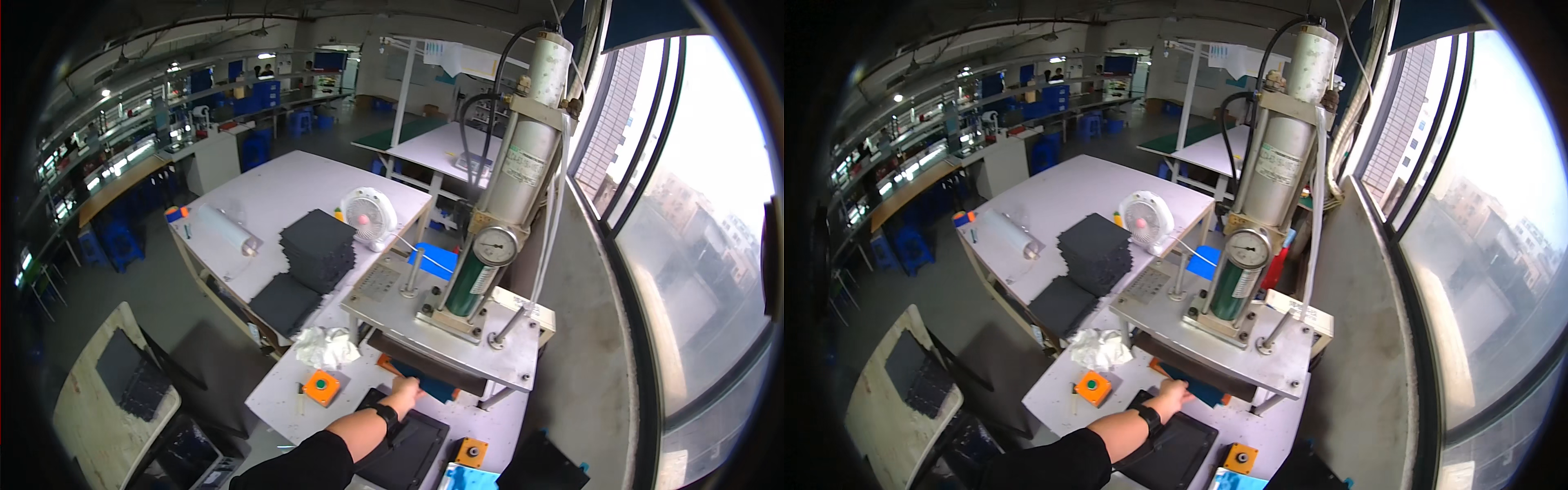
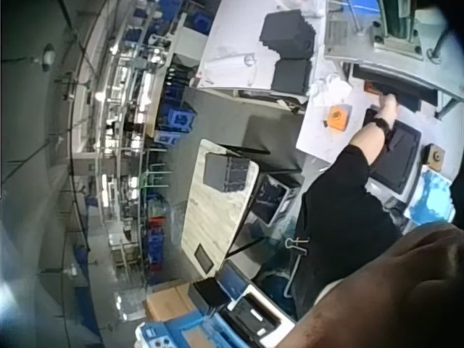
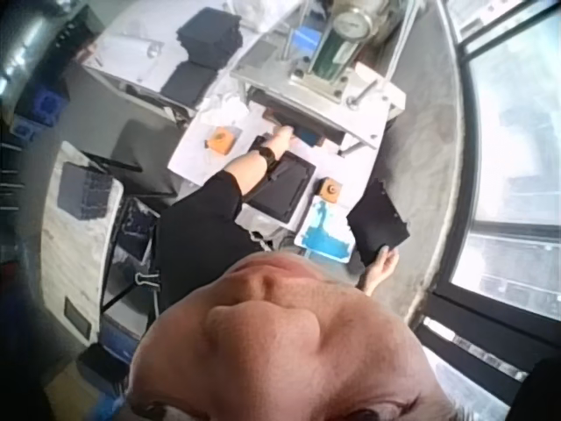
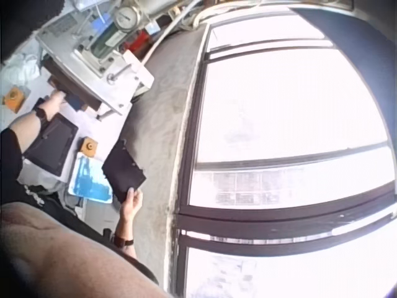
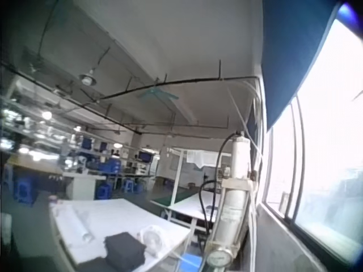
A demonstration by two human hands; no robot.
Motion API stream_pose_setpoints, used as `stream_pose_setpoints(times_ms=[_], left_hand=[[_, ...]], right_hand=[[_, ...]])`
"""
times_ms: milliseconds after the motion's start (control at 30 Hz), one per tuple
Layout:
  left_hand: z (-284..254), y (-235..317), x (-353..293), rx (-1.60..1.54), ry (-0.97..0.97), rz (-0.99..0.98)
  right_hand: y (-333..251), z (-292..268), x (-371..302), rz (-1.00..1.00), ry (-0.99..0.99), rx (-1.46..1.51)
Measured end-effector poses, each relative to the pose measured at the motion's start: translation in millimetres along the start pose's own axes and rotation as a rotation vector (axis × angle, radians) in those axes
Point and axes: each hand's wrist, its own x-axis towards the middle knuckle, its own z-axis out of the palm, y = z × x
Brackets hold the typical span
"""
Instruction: The recorder uses various industrial machines to press, shape, and inspect plastic or rubber components on a factory floor.
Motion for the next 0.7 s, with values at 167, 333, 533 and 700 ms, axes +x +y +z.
stream_pose_setpoints(times_ms=[167, 333, 533, 700], left_hand=[[-74, 43, -122, 0.063, -0.349, -0.102], [-172, 114, -213, 0.058, -0.455, -0.159], [-228, 191, -340, 0.265, -0.186, 0.234], [-287, 193, -372, 0.308, -0.058, 0.324]], right_hand=[[-25, 65, 21, -0.140, -0.268, -0.086], [27, 179, 68, -0.806, -0.790, -0.363], [74, 296, 51, -1.046, -0.899, -0.633], [114, 342, 55, -1.089, -0.773, -0.872]])
